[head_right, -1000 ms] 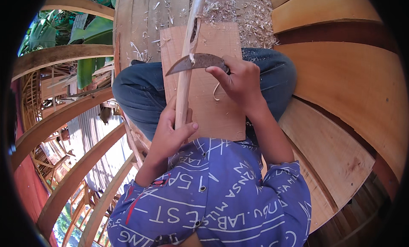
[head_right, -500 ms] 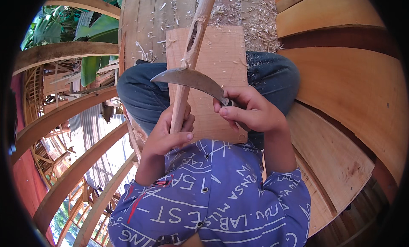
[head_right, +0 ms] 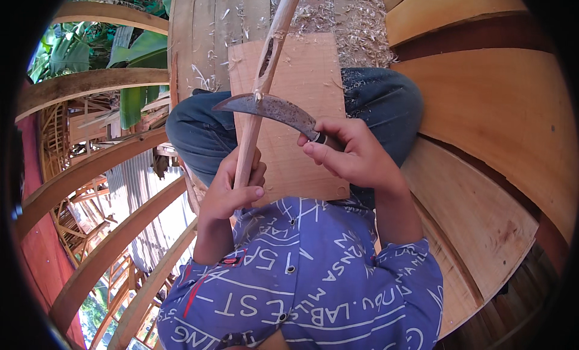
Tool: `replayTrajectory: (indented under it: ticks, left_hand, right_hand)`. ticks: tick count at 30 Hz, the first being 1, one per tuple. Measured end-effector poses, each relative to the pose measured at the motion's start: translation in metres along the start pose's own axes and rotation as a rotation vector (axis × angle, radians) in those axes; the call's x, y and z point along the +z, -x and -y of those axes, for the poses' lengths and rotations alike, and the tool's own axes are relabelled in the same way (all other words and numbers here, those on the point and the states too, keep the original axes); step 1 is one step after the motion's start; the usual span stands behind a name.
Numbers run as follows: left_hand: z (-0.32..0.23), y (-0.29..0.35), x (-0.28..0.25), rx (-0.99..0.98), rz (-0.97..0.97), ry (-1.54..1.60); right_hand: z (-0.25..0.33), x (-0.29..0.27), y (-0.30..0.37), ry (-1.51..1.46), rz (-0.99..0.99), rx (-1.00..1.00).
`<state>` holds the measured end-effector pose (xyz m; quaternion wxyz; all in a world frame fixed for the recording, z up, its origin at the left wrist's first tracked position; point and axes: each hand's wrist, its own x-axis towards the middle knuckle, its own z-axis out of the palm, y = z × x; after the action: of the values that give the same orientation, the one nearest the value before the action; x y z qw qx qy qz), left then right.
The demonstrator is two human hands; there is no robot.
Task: The person sits cross-legged on a wooden platform and uses a curved knife to carve a long, light-colored wooden stick. They hold the stick with their left hand and repeatedly shave off thin strips of wood with the knife in their right hand, creating wood shavings that accumulate on the platform.
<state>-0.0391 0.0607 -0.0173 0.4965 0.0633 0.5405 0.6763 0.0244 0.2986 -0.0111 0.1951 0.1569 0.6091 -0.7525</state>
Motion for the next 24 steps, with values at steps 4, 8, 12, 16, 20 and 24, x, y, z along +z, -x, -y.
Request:
replayTrajectory:
  ticks: [4,8,12,16,20,24]
  left_hand:
    - [0.007,0.000,0.001,0.038,-0.025,-0.054]
    - [-0.002,-0.002,0.001,-0.019,-0.007,-0.015]
    - [0.000,-0.001,0.001,-0.006,-0.005,0.023]
    - [0.005,0.000,-0.001,0.014,0.006,0.022]
    - [-0.001,-0.002,-0.002,-0.033,-0.010,0.088]
    - [-0.002,-0.004,-0.006,-0.028,-0.017,0.076]
  right_hand:
    - [-0.018,0.000,-0.001,0.097,0.193,-0.190]
    - [-0.005,0.000,0.003,0.030,0.237,0.023]
    - [0.001,-0.001,0.001,0.001,0.003,-0.016]
    - [-0.004,0.005,0.003,-0.065,-0.053,0.028]
    - [-0.004,0.005,-0.003,-0.075,-0.036,0.017]
    - [-0.003,0.007,-0.007,-0.085,-0.110,-0.028]
